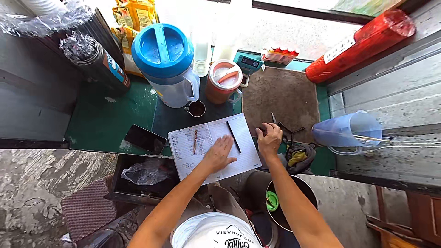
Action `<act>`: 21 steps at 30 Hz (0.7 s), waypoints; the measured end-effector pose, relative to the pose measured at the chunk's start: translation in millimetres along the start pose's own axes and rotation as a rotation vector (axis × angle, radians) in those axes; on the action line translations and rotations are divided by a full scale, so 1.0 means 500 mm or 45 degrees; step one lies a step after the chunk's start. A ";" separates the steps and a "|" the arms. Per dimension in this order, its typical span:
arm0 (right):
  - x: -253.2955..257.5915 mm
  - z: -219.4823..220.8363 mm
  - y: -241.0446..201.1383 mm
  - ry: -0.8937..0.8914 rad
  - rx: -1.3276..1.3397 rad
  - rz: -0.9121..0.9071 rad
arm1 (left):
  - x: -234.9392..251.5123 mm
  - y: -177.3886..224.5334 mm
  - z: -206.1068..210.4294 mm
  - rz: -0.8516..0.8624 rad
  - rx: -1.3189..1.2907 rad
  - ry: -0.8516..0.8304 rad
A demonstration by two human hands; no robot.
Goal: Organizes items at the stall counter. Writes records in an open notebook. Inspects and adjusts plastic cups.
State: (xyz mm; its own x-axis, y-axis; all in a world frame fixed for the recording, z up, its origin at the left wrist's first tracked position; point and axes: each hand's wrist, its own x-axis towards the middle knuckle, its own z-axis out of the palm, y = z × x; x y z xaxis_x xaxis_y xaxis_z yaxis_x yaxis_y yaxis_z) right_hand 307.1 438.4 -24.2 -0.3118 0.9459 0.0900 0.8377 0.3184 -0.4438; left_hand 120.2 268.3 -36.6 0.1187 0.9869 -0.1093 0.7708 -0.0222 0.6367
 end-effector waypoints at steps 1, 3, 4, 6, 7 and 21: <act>-0.012 -0.011 -0.019 -0.084 -0.004 -0.065 | -0.032 0.010 0.005 0.105 -0.073 0.099; -0.040 -0.024 -0.074 -0.436 0.039 -0.156 | -0.085 0.022 0.018 0.178 -0.119 0.384; -0.051 -0.019 -0.098 -0.601 0.068 -0.182 | -0.101 0.028 0.024 0.140 -0.131 0.509; -0.052 0.000 -0.128 -0.801 0.108 -0.167 | -0.107 0.043 0.022 -0.015 -0.183 0.646; -0.042 0.000 -0.138 -0.886 0.159 -0.106 | -0.103 0.051 0.014 -0.120 -0.215 0.655; 0.092 -0.036 -0.138 -0.815 1.531 0.066 | -0.034 0.067 -0.122 -0.377 -0.777 0.281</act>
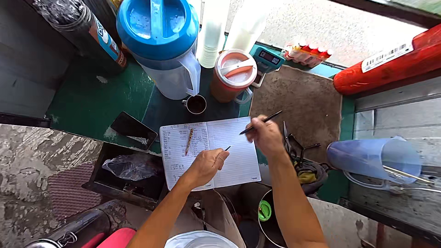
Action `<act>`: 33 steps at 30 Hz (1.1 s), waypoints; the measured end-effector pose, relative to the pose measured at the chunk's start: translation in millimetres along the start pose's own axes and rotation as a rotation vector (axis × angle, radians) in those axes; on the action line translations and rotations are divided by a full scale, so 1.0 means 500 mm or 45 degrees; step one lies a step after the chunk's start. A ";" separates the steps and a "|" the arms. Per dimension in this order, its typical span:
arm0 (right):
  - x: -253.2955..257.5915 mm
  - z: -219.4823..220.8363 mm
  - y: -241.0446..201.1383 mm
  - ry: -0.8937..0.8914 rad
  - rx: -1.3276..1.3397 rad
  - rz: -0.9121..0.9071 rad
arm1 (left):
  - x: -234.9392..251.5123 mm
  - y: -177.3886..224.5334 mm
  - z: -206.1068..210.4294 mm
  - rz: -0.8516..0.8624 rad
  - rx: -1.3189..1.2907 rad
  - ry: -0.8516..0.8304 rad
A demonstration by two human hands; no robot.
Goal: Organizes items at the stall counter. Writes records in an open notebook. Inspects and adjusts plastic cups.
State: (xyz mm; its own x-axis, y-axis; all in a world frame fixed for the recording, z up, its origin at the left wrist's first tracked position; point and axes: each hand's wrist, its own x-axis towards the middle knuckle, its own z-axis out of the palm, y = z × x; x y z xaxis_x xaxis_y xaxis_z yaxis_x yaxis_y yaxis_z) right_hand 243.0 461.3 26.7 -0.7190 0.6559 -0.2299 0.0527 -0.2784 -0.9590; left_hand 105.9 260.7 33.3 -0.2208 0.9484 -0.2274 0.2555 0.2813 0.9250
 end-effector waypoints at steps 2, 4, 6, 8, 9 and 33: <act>0.038 -0.033 0.000 0.039 0.050 -0.087 | 0.014 -0.031 0.002 0.113 0.399 0.227; 0.062 -0.024 0.026 -0.064 -0.032 -0.066 | 0.048 -0.084 0.013 0.180 0.736 0.372; 0.085 0.002 0.070 -0.106 -0.120 -0.050 | 0.079 -0.130 0.025 0.198 0.887 0.409; 0.103 0.022 0.108 -0.070 -0.213 -0.067 | 0.086 -0.148 0.046 0.190 0.913 0.435; 0.110 0.032 0.120 -0.037 -0.268 -0.088 | 0.082 -0.153 0.060 0.181 0.903 0.443; 0.130 0.073 0.163 0.153 -0.655 -0.282 | 0.068 -0.184 0.101 0.210 0.857 0.571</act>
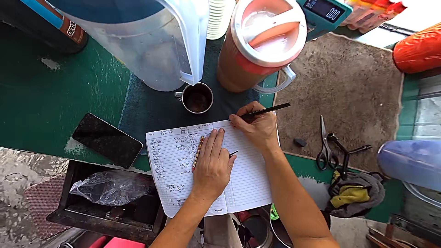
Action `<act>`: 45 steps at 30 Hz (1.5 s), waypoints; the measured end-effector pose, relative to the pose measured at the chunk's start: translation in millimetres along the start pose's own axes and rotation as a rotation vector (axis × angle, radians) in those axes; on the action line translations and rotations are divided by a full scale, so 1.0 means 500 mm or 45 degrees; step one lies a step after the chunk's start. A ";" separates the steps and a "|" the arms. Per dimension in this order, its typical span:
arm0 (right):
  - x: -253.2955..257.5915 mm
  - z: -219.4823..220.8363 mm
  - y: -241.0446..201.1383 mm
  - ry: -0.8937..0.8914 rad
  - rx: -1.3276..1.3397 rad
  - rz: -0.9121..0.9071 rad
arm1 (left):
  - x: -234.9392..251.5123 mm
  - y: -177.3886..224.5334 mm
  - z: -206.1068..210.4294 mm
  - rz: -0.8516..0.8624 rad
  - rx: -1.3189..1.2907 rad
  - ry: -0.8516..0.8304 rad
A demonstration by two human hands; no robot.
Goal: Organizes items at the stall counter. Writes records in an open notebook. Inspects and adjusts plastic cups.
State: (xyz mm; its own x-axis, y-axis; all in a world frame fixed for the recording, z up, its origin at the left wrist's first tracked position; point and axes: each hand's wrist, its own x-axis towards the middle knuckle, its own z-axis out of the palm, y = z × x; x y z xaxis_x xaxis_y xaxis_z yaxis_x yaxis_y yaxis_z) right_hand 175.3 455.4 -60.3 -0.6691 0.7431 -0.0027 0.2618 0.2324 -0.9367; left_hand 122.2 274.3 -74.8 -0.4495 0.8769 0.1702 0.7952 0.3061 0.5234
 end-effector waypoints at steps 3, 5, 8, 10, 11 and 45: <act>0.001 0.001 0.001 0.013 0.020 -0.002 | 0.001 -0.001 -0.001 0.001 0.003 -0.005; 0.001 -0.001 0.001 0.008 0.023 -0.014 | 0.000 0.000 -0.001 0.000 0.004 0.000; 0.001 -0.002 -0.002 0.010 0.062 0.001 | 0.001 0.000 -0.002 0.010 0.014 0.000; 0.001 -0.003 0.001 -0.005 0.050 -0.028 | 0.001 0.000 -0.001 0.008 0.026 -0.004; 0.002 -0.005 0.002 -0.020 0.033 -0.044 | 0.001 0.001 -0.001 0.009 0.031 -0.004; -0.005 -0.001 0.006 0.093 0.093 -0.016 | 0.002 0.002 -0.003 0.016 0.024 0.013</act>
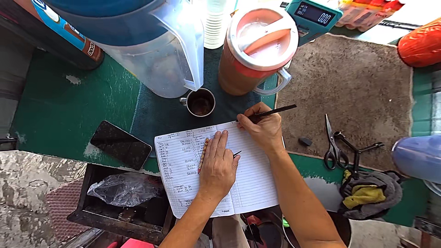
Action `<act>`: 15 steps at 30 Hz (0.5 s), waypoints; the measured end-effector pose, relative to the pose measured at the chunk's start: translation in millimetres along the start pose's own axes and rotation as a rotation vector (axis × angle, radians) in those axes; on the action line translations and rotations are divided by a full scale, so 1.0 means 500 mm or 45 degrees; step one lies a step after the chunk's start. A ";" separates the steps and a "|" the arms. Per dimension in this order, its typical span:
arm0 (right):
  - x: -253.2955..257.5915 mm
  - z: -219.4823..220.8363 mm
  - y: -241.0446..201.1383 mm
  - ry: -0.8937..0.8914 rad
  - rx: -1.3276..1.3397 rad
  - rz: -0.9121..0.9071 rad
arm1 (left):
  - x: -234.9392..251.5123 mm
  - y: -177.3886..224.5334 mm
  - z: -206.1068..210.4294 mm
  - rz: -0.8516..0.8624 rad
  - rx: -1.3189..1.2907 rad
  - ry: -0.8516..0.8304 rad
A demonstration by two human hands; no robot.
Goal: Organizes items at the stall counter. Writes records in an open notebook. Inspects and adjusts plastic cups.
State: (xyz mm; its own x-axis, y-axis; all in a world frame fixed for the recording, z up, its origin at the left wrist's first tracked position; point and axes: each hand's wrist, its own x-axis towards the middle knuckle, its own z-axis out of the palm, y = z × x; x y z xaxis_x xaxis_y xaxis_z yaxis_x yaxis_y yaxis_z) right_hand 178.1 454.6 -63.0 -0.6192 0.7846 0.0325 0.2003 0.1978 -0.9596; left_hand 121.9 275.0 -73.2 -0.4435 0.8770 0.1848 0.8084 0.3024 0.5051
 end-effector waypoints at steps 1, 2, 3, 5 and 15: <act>0.000 0.001 0.000 0.005 -0.008 -0.005 | 0.000 0.000 0.000 0.000 0.000 0.000; 0.000 0.002 0.000 0.012 -0.021 -0.014 | 0.000 0.000 0.000 -0.001 -0.002 0.000; -0.001 0.003 0.000 0.020 -0.032 -0.021 | 0.000 0.000 0.000 -0.002 -0.005 -0.002; 0.001 0.002 0.000 0.008 -0.044 -0.023 | 0.001 -0.001 -0.001 0.001 -0.003 -0.004; 0.001 0.001 -0.001 0.041 -0.055 -0.006 | 0.005 0.001 -0.007 0.016 0.006 0.011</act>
State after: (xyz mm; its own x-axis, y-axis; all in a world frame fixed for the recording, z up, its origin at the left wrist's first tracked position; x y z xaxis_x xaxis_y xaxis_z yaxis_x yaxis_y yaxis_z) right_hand 177.3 454.7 -62.8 -0.5954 0.8020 0.0469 0.2305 0.2264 -0.9464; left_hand 119.9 275.9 -69.8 -0.4367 0.8774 0.1986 0.8156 0.2931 0.4989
